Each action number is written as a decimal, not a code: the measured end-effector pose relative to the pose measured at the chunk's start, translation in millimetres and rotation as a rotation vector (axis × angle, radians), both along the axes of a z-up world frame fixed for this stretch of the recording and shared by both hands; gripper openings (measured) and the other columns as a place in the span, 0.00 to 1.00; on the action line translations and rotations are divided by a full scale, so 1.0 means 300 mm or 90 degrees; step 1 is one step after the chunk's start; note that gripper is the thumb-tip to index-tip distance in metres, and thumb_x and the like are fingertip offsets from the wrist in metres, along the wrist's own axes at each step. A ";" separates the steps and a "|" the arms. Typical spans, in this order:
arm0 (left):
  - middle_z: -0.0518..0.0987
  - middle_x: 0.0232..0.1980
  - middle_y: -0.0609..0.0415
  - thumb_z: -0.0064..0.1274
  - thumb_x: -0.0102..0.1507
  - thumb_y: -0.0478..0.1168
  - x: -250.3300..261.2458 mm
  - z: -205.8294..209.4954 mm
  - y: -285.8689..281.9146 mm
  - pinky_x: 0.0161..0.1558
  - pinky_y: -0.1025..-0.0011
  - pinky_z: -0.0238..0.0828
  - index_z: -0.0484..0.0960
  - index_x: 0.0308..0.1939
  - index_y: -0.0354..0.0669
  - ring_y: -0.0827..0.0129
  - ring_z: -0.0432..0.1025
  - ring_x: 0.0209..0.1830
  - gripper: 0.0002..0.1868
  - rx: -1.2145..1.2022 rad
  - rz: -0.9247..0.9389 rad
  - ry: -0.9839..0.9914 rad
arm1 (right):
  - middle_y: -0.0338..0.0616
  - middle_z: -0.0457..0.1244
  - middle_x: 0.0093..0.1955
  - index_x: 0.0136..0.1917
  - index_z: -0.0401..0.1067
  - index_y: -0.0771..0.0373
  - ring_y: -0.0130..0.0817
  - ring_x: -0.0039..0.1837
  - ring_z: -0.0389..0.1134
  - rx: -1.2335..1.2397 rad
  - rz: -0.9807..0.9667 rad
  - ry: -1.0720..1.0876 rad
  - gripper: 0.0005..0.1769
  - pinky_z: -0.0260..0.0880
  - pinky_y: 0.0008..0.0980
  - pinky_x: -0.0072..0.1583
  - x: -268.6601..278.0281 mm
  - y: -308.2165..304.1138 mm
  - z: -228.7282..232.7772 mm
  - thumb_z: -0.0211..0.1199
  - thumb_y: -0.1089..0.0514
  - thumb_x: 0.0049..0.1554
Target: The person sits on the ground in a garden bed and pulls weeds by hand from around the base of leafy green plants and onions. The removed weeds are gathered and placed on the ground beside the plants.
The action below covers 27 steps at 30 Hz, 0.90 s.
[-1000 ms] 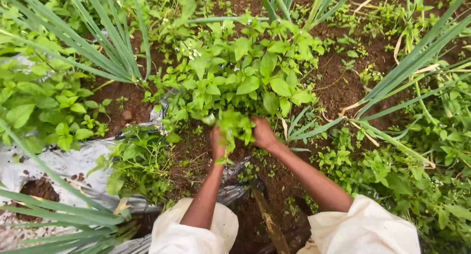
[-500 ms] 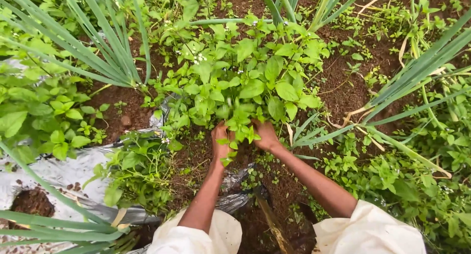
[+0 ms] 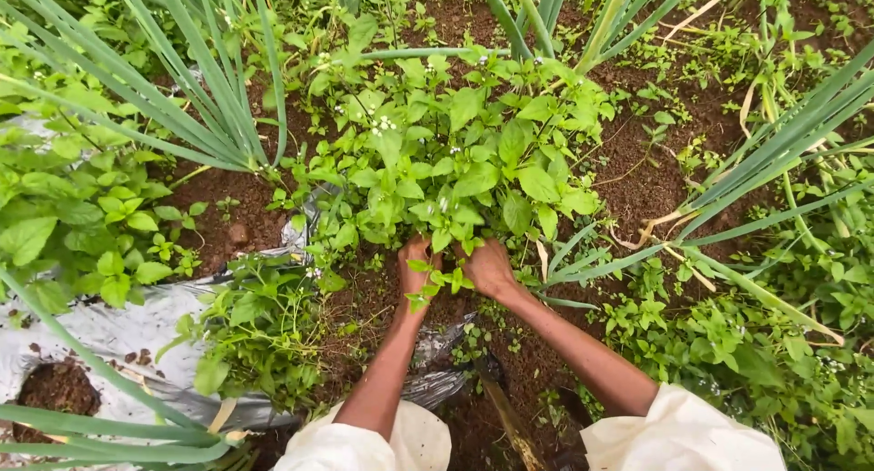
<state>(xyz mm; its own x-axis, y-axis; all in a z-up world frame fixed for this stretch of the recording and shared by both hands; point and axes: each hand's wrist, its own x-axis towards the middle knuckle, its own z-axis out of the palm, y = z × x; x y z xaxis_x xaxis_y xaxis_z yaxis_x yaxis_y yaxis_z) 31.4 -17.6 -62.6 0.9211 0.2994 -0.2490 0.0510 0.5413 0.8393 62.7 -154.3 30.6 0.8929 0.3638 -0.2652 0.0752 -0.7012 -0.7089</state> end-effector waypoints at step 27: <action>0.83 0.49 0.49 0.56 0.67 0.36 0.045 -0.068 0.035 0.50 0.63 0.78 0.86 0.56 0.41 0.58 0.78 0.45 0.14 0.511 -0.080 -0.044 | 0.56 0.70 0.46 0.69 0.68 0.74 0.50 0.41 0.73 0.163 0.135 -0.102 0.33 0.75 0.46 0.39 0.106 -0.052 -0.203 0.69 0.66 0.51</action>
